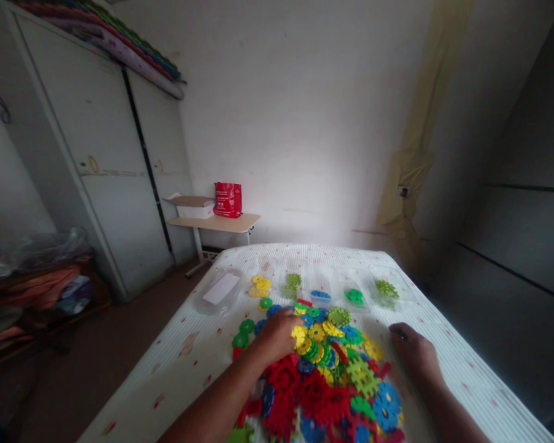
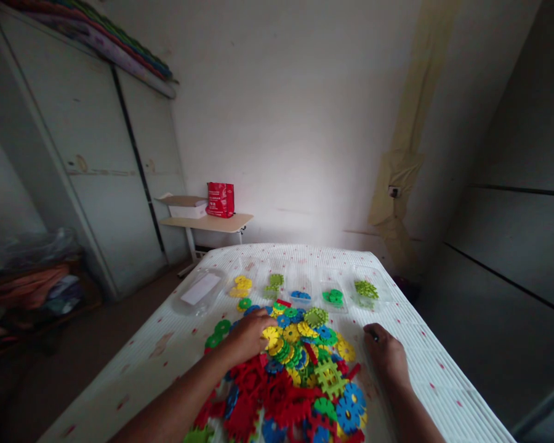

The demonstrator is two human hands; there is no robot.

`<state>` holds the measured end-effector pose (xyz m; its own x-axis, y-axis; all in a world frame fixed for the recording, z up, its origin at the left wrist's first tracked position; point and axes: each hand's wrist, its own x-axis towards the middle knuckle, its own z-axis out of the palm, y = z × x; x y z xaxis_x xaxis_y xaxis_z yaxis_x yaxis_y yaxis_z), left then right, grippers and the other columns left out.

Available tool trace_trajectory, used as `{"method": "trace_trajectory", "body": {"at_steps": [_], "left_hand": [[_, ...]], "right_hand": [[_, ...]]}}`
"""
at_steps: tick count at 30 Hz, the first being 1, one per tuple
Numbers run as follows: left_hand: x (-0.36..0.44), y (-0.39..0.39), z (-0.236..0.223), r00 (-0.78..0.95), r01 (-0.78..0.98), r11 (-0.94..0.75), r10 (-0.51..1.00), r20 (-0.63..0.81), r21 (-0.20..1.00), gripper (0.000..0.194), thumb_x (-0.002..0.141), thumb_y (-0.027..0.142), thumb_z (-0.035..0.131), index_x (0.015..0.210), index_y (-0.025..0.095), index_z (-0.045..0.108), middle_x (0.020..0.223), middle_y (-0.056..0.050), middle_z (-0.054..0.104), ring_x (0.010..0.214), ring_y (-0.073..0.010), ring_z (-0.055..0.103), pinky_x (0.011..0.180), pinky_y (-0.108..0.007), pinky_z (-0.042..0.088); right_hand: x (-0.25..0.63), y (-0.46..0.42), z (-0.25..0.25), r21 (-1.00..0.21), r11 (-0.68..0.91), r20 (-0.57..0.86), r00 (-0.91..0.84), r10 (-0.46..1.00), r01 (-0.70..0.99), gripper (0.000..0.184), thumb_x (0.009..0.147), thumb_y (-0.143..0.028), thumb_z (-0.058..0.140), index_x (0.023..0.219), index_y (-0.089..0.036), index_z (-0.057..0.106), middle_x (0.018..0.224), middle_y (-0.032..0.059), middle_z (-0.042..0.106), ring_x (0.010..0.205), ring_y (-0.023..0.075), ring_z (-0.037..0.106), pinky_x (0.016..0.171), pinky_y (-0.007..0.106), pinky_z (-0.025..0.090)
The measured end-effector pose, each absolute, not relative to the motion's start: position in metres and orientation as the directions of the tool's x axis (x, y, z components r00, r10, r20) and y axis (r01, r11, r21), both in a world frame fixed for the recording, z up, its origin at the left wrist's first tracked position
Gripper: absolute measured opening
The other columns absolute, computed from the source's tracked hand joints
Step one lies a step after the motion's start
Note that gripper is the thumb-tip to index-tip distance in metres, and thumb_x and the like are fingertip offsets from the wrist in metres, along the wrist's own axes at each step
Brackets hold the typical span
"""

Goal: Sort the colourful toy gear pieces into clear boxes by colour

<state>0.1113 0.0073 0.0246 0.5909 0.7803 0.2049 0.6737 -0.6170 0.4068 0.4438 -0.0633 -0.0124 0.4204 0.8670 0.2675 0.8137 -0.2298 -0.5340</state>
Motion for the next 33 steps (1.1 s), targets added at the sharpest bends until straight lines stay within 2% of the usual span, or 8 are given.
{"method": "trace_trajectory", "body": {"at_steps": [4,8,13,17,19,21,25,33], "left_hand": [[0.106,0.005,0.026,0.596,0.665,-0.618,0.778,0.201,0.420,0.026,0.063,0.010,0.053,0.081,0.020,0.069,0.082,-0.003,0.066,0.079,-0.0158,0.058,0.074,-0.024,0.044],[0.102,0.003,0.029,0.560,0.654,-0.603,0.792,0.244,0.456,0.026,0.064,0.010,0.050,0.080,0.018,0.069,0.078,-0.002,0.067,0.073,-0.0141,0.057,0.067,-0.022,0.042],[0.094,0.002,0.038,0.459,0.540,-0.514,0.843,0.278,0.666,0.020,0.060,0.013,0.053,0.072,0.016,0.069,0.070,-0.001,0.066,0.067,-0.0133,0.055,0.063,-0.022,0.040],[0.081,0.008,0.038,0.346,0.294,-0.215,0.932,0.106,0.931,0.018,0.057,0.020,0.060,0.072,0.014,0.066,0.056,0.002,0.061,0.052,-0.0106,0.052,0.052,-0.020,0.039],[0.072,0.016,0.036,0.283,0.158,-0.028,0.959,-0.018,0.987,0.020,0.055,0.024,0.064,0.071,0.012,0.065,0.045,0.005,0.054,0.040,-0.0083,0.045,0.041,-0.019,0.033],[0.062,0.028,0.036,0.197,0.061,0.057,0.978,-0.068,0.997,0.023,0.053,0.027,0.066,0.070,0.012,0.063,0.040,0.006,0.051,0.035,-0.0071,0.042,0.037,-0.018,0.028],[0.048,0.064,0.045,0.003,-0.009,0.045,0.999,-0.045,0.999,0.024,0.053,0.026,0.069,0.070,0.012,0.059,0.044,0.005,0.053,0.035,-0.0060,0.045,0.036,-0.016,0.030],[0.053,0.104,0.067,-0.214,-0.032,-0.039,0.976,0.032,0.999,0.038,0.058,0.009,0.066,0.096,0.010,0.061,0.055,0.004,0.060,0.049,-0.0100,0.061,0.055,-0.022,0.051]], "right_hand": [[0.442,-0.064,-0.009,-0.525,-0.239,0.249,0.416,0.875,0.817,0.037,0.071,-0.039,0.036,0.083,-0.020,0.065,0.082,0.0052,0.071,0.076,0.0193,0.065,0.065,0.024,0.045],[0.441,-0.065,-0.007,-0.528,-0.240,0.252,0.420,0.872,0.815,0.036,0.070,-0.038,0.037,0.084,-0.021,0.065,0.084,0.0050,0.072,0.077,0.0190,0.065,0.066,0.023,0.045],[0.440,-0.065,-0.007,-0.517,-0.234,0.276,0.419,0.865,0.823,0.035,0.071,-0.039,0.038,0.082,-0.020,0.065,0.080,0.0049,0.071,0.073,0.0190,0.064,0.065,0.024,0.045],[0.440,-0.065,-0.007,-0.522,-0.228,0.273,0.414,0.868,0.822,0.035,0.071,-0.039,0.038,0.082,-0.020,0.065,0.079,0.0047,0.071,0.071,0.0189,0.064,0.064,0.024,0.045],[0.440,-0.065,-0.007,-0.534,-0.225,0.275,0.419,0.866,0.815,0.034,0.071,-0.039,0.039,0.081,-0.021,0.065,0.078,0.0039,0.071,0.070,0.0185,0.064,0.063,0.024,0.045],[0.440,-0.065,-0.008,-0.541,-0.223,0.274,0.420,0.865,0.811,0.032,0.071,-0.038,0.039,0.080,-0.022,0.065,0.077,0.0035,0.071,0.070,0.0184,0.064,0.063,0.024,0.045],[0.440,-0.064,-0.010,-0.525,-0.216,0.288,0.411,0.865,0.823,0.032,0.071,-0.037,0.038,0.081,-0.022,0.065,0.078,0.0040,0.071,0.072,0.0186,0.065,0.065,0.024,0.045],[0.444,-0.063,-0.014,-0.509,-0.213,0.291,0.400,0.869,0.834,0.032,0.071,-0.037,0.039,0.082,-0.021,0.065,0.080,0.0046,0.071,0.074,0.0189,0.065,0.065,0.024,0.044]]}}
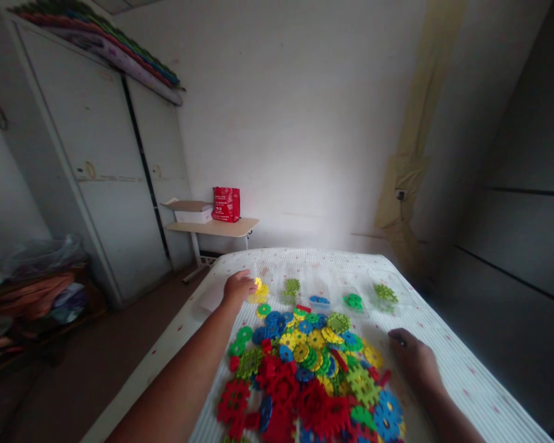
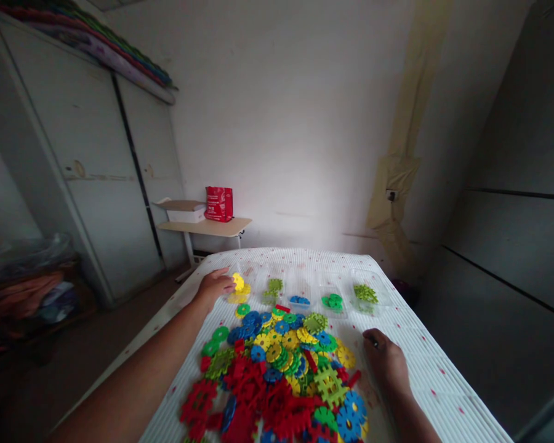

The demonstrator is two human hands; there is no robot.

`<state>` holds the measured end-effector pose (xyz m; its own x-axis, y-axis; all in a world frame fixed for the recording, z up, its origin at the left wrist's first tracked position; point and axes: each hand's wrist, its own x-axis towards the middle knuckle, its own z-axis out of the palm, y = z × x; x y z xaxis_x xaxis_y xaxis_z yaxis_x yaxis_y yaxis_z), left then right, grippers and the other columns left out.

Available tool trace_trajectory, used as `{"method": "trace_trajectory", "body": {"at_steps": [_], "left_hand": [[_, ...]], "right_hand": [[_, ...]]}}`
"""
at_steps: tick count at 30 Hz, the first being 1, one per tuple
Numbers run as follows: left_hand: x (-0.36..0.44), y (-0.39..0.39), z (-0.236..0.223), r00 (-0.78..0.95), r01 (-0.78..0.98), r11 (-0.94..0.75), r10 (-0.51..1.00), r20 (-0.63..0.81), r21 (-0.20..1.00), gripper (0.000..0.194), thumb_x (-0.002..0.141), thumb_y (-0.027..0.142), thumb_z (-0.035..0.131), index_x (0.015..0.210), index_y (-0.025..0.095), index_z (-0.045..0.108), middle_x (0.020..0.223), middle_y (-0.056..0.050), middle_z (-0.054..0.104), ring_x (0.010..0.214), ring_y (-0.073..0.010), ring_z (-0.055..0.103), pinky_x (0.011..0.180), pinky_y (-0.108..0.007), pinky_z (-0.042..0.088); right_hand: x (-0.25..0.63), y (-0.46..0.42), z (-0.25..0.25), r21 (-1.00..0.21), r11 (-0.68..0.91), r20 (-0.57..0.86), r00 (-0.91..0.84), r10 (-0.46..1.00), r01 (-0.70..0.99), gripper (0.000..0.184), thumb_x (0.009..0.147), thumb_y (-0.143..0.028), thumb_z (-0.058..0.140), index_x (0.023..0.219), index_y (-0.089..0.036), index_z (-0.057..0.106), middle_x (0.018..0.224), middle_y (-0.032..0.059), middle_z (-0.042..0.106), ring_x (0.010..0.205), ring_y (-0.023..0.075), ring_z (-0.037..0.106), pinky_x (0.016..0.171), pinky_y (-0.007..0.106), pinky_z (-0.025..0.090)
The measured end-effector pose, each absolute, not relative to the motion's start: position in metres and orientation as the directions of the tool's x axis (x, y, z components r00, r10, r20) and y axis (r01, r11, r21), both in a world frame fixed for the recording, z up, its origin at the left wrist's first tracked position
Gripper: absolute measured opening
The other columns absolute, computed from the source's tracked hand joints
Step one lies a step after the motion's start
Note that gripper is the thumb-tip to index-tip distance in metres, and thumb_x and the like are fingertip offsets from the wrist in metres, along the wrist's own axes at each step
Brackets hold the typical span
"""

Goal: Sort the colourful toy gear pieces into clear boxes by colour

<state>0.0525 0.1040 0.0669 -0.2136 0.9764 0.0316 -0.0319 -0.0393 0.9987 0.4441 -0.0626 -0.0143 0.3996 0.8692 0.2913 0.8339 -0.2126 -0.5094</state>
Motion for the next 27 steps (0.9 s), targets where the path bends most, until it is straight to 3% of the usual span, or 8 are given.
{"method": "trace_trajectory", "body": {"at_steps": [5,10,16,21,27], "left_hand": [[0.045,0.077,0.048,-0.241,0.080,-0.077,0.966,0.094,0.994,0.021,0.061,0.015,0.060,0.082,0.011,0.064,0.052,0.002,0.061,0.048,-0.0125,0.061,0.048,-0.021,0.049],[0.018,0.035,0.021,-0.266,0.208,-0.078,0.955,0.133,0.975,0.020,0.059,0.025,0.057,0.075,0.014,0.065,0.047,0.003,0.059,0.047,-0.0147,0.058,0.042,-0.021,0.043],[-0.007,0.008,-0.015,-0.269,0.410,-0.075,0.942,0.199,0.909,0.028,0.063,0.037,0.052,0.076,0.017,0.066,0.065,-0.002,0.068,0.064,-0.0193,0.064,0.056,-0.025,0.048],[-0.005,0.002,-0.023,-0.228,0.513,-0.103,0.941,0.251,0.852,0.024,0.062,0.035,0.050,0.071,0.019,0.066,0.071,-0.003,0.071,0.073,-0.0208,0.064,0.068,-0.027,0.049],[-0.001,-0.001,-0.017,-0.232,0.548,-0.095,0.937,0.260,0.831,0.023,0.063,0.032,0.049,0.071,0.020,0.066,0.073,-0.003,0.071,0.074,-0.0206,0.064,0.069,-0.027,0.048]], "right_hand": [[0.444,-0.063,-0.015,-0.525,-0.205,0.283,0.397,0.873,0.826,0.033,0.072,-0.036,0.038,0.082,-0.021,0.065,0.080,0.0043,0.071,0.073,0.0182,0.065,0.065,0.024,0.044],[0.443,-0.063,-0.017,-0.511,-0.226,0.271,0.405,0.873,0.829,0.033,0.073,-0.037,0.038,0.083,-0.022,0.065,0.082,0.0043,0.071,0.074,0.0183,0.065,0.064,0.024,0.044],[0.441,-0.063,-0.014,-0.481,-0.245,0.277,0.411,0.869,0.842,0.033,0.073,-0.036,0.037,0.084,-0.022,0.065,0.082,0.0047,0.071,0.073,0.0182,0.065,0.064,0.023,0.044],[0.441,-0.064,-0.012,-0.474,-0.247,0.264,0.403,0.876,0.846,0.035,0.073,-0.036,0.036,0.087,-0.021,0.065,0.085,0.0055,0.071,0.077,0.0188,0.065,0.066,0.024,0.044],[0.441,-0.065,-0.012,-0.489,-0.215,0.276,0.384,0.881,0.845,0.033,0.075,-0.036,0.036,0.085,-0.021,0.064,0.084,0.0043,0.071,0.076,0.0183,0.065,0.066,0.024,0.044]]}}
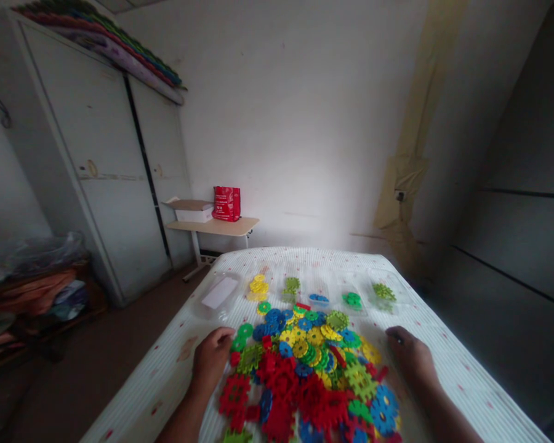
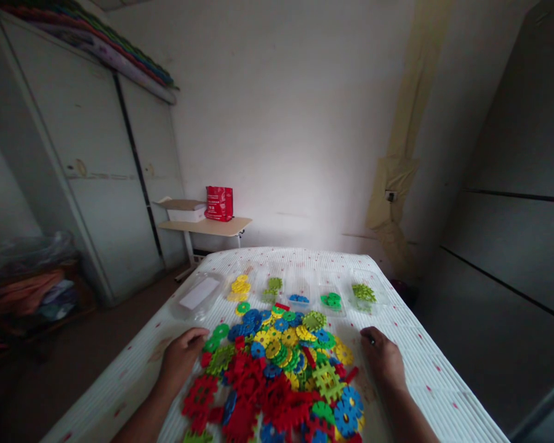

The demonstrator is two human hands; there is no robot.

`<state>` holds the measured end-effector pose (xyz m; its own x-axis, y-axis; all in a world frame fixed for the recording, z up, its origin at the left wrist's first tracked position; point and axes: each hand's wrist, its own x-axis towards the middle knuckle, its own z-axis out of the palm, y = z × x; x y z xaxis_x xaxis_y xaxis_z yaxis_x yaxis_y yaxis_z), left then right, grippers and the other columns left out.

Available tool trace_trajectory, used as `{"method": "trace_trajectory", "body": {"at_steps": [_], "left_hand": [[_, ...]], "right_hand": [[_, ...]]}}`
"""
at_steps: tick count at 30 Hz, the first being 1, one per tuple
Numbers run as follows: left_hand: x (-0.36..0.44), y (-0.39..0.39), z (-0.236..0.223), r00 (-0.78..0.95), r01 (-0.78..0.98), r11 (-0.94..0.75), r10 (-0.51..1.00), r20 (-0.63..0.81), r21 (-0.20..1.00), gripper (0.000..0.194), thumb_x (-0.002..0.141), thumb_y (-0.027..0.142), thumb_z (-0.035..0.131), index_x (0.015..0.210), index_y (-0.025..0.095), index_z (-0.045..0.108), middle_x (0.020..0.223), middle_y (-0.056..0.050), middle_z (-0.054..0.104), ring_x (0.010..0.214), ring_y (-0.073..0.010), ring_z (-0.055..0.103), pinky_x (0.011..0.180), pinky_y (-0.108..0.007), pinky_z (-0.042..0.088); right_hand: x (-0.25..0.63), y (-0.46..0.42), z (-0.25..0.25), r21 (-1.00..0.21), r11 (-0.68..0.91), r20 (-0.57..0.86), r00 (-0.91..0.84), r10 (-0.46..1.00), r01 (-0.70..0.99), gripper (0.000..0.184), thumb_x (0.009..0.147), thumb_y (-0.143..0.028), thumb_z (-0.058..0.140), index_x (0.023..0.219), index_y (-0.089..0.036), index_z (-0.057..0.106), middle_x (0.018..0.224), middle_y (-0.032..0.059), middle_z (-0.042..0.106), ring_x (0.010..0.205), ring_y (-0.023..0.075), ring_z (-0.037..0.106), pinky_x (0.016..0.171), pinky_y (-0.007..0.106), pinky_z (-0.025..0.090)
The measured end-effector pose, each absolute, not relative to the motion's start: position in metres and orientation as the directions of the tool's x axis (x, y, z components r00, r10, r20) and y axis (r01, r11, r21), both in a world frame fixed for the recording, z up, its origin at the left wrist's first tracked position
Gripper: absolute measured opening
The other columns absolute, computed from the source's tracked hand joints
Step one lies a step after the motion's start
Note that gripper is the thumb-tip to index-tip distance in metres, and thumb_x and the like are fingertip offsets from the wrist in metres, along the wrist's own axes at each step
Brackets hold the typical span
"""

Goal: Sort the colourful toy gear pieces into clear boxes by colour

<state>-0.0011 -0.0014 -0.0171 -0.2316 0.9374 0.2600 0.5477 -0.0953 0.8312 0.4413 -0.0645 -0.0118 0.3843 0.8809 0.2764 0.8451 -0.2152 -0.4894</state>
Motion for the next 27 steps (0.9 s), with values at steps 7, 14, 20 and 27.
{"method": "trace_trajectory", "body": {"at_steps": [7,14,20,27], "left_hand": [[-0.003,-0.001,-0.020,-0.236,0.535,-0.094,0.937,0.256,0.839,0.022,0.063,0.032,0.049,0.070,0.021,0.066,0.073,-0.002,0.071,0.074,-0.0211,0.064,0.070,-0.028,0.047],[-0.003,0.000,-0.021,-0.232,0.528,-0.096,0.939,0.253,0.844,0.024,0.065,0.031,0.047,0.072,0.020,0.066,0.074,-0.002,0.071,0.074,-0.0202,0.064,0.070,-0.027,0.047],[-0.002,0.001,-0.024,-0.239,0.532,-0.086,0.939,0.247,0.842,0.024,0.067,0.030,0.045,0.073,0.019,0.066,0.074,-0.003,0.070,0.074,-0.0198,0.063,0.070,-0.027,0.047],[-0.002,0.000,-0.022,-0.247,0.529,-0.089,0.935,0.253,0.844,0.023,0.067,0.030,0.047,0.072,0.020,0.066,0.073,-0.002,0.070,0.074,-0.0201,0.063,0.071,-0.027,0.047]], "right_hand": [[0.438,-0.067,-0.007,-0.514,-0.205,0.296,0.396,0.869,0.833,0.032,0.073,-0.036,0.038,0.083,-0.022,0.065,0.080,0.0034,0.071,0.073,0.0182,0.065,0.065,0.024,0.046],[0.427,-0.064,-0.004,-0.503,-0.153,0.368,0.371,0.853,0.851,0.033,0.074,-0.037,0.038,0.082,-0.020,0.066,0.084,0.0068,0.072,0.075,0.0198,0.066,0.066,0.025,0.047],[0.352,-0.048,0.033,-0.515,0.197,0.431,0.054,0.901,0.834,0.033,0.083,-0.036,0.038,0.095,-0.017,0.064,0.088,0.0074,0.070,0.078,0.0167,0.065,0.070,0.022,0.047],[0.247,-0.007,0.062,-0.255,0.196,0.173,-0.155,0.973,0.947,0.026,0.082,-0.023,0.044,0.097,-0.021,0.065,0.098,0.0064,0.069,0.092,0.0178,0.063,0.076,0.022,0.044]]}}
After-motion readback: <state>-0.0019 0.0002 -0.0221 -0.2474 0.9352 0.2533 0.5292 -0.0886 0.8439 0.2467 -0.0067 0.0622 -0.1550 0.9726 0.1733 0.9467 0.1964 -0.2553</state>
